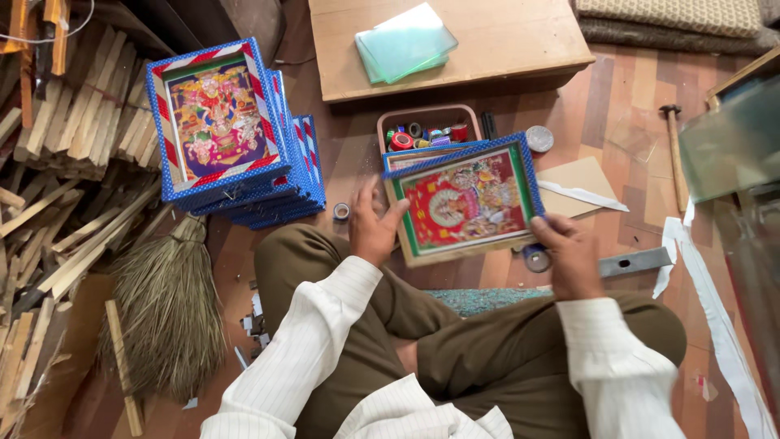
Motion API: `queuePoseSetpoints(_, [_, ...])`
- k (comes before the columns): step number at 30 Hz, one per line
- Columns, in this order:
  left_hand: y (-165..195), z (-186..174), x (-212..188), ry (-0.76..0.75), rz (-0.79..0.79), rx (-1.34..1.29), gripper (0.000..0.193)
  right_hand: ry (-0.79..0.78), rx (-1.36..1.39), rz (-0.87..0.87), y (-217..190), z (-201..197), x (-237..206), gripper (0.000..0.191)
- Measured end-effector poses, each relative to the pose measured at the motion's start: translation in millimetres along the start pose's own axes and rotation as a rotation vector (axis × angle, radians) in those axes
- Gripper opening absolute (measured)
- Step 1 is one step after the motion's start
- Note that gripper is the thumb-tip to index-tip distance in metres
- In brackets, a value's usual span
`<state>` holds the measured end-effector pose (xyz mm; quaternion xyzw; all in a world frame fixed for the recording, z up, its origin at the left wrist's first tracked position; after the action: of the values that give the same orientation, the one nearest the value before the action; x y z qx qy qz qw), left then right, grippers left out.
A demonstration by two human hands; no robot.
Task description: The person sits on the floor assembling decorated picture frames. They place a glass pane over a printed image in a wooden frame, measure the glass with a metal ruler, score the glass with a green glass cutter, then fit blue patterned frame sides around the assembly and hammer nails to secure them.
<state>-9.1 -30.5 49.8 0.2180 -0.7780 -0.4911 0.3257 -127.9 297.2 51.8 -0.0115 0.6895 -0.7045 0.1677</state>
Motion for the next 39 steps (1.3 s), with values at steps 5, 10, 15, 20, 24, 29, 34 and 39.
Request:
queuePoseSetpoints(5, [-81,36,3,-0.123,-0.272,-0.087,0.045,-0.004,0.323,0.303,104,14,40,0.028])
queuePoseSetpoints(10, [-101,46,28,-0.120,-0.296,-0.037,0.036,-0.014,0.300,0.412,147,10,60,0.029])
queuePoseSetpoints(15, [-91,47,35,-0.051,-0.168,0.103,0.032,-0.011,0.156,0.382,159,8,65,0.028])
queuePoseSetpoints(20, [-72,37,31,-0.010,-0.174,0.121,0.034,-0.002,0.129,0.411,150,12,58,0.024])
queuePoseSetpoints(24, [-3,49,-11,-0.100,0.279,0.245,0.037,0.046,0.384,0.508,144,18,48,0.029])
queuePoseSetpoints(29, [44,113,-117,-0.678,0.322,0.334,0.036,-0.041,0.323,0.407,141,19,46,0.025])
queuePoseSetpoints(34, [37,138,-130,-0.710,0.193,0.441,0.057,-0.065,0.334,0.345,148,16,55,0.022])
queuePoseSetpoints(39, [28,145,-133,-0.676,0.198,0.501,0.049,-0.009,0.285,0.330,160,14,62,0.019])
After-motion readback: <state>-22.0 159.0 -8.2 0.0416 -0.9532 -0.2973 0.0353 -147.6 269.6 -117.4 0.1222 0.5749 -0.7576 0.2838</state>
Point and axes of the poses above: each hand's wrist, its own x-axis towards the middle knuckle, its own z-axis out of the palm, y = z × x, the point moved 7 cm from there along x, towards the middle knuckle
